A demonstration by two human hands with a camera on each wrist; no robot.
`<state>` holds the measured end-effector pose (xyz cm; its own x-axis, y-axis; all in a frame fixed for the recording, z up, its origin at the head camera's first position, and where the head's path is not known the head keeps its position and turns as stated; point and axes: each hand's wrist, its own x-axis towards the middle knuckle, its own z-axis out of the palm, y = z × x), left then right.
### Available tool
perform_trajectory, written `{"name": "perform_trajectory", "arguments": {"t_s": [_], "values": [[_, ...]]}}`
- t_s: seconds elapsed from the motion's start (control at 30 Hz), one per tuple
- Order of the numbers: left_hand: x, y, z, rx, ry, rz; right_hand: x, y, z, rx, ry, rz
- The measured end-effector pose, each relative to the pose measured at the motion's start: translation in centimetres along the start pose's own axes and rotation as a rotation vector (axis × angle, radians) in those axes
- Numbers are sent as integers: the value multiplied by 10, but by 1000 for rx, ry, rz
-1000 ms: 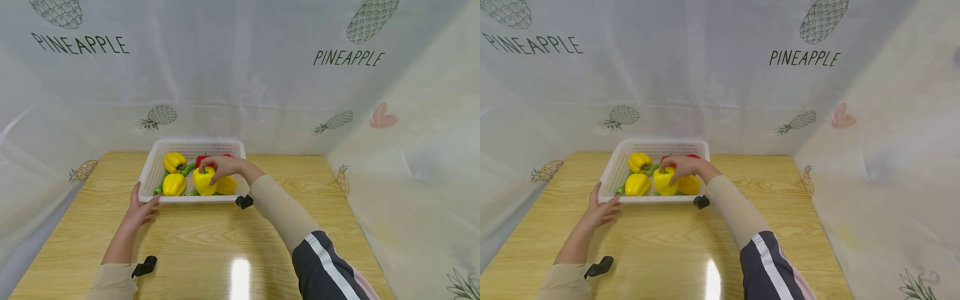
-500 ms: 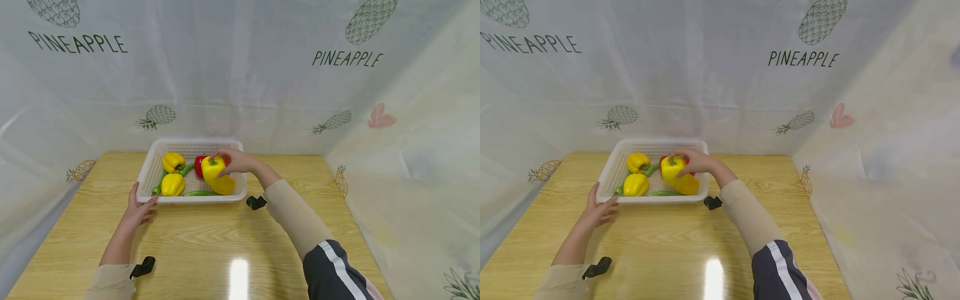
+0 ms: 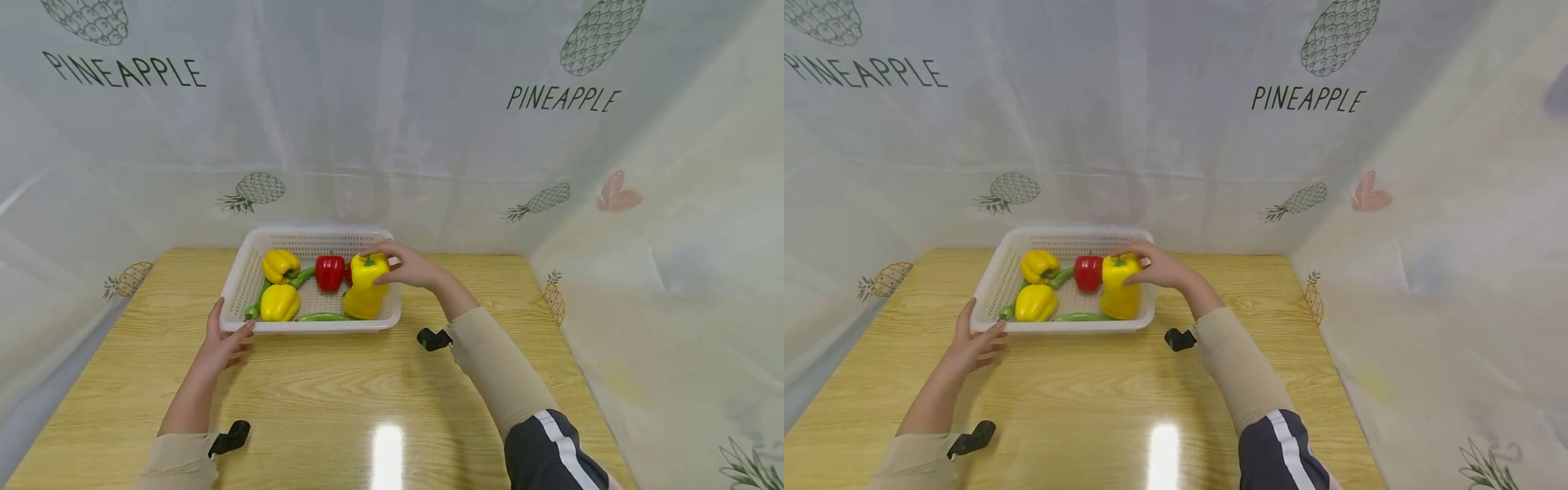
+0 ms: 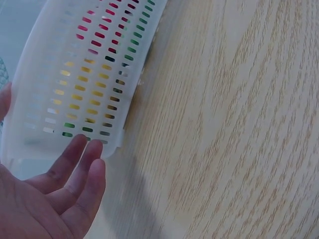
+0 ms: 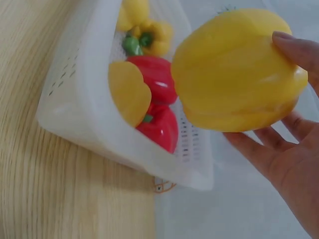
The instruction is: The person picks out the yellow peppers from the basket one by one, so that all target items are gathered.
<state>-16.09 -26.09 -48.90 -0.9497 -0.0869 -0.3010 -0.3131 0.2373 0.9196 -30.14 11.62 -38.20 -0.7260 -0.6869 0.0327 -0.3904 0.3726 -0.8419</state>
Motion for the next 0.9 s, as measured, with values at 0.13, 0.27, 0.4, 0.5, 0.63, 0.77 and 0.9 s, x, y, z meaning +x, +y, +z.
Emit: {"name": "perform_trajectory", "arguments": {"t_s": [0.13,0.27,0.4,0.5,0.63,0.77,0.9], "values": [[0,-2,0,1,-6,0,-8,6,-3,23,44,-2],[-1,-1,0,1,-2,0,-16,10,-6,27,68,-17],[-3,0,0,3,0,3,-25,15,-10,47,93,-29],[-3,1,0,3,0,5,-33,18,-14,48,121,-23],[-2,1,0,4,2,10,-44,21,-20,11,160,4],[-1,1,0,5,-2,12,-52,26,-25,-21,178,15],[-2,1,0,6,-5,11,-59,32,-29,-10,188,22]]}}
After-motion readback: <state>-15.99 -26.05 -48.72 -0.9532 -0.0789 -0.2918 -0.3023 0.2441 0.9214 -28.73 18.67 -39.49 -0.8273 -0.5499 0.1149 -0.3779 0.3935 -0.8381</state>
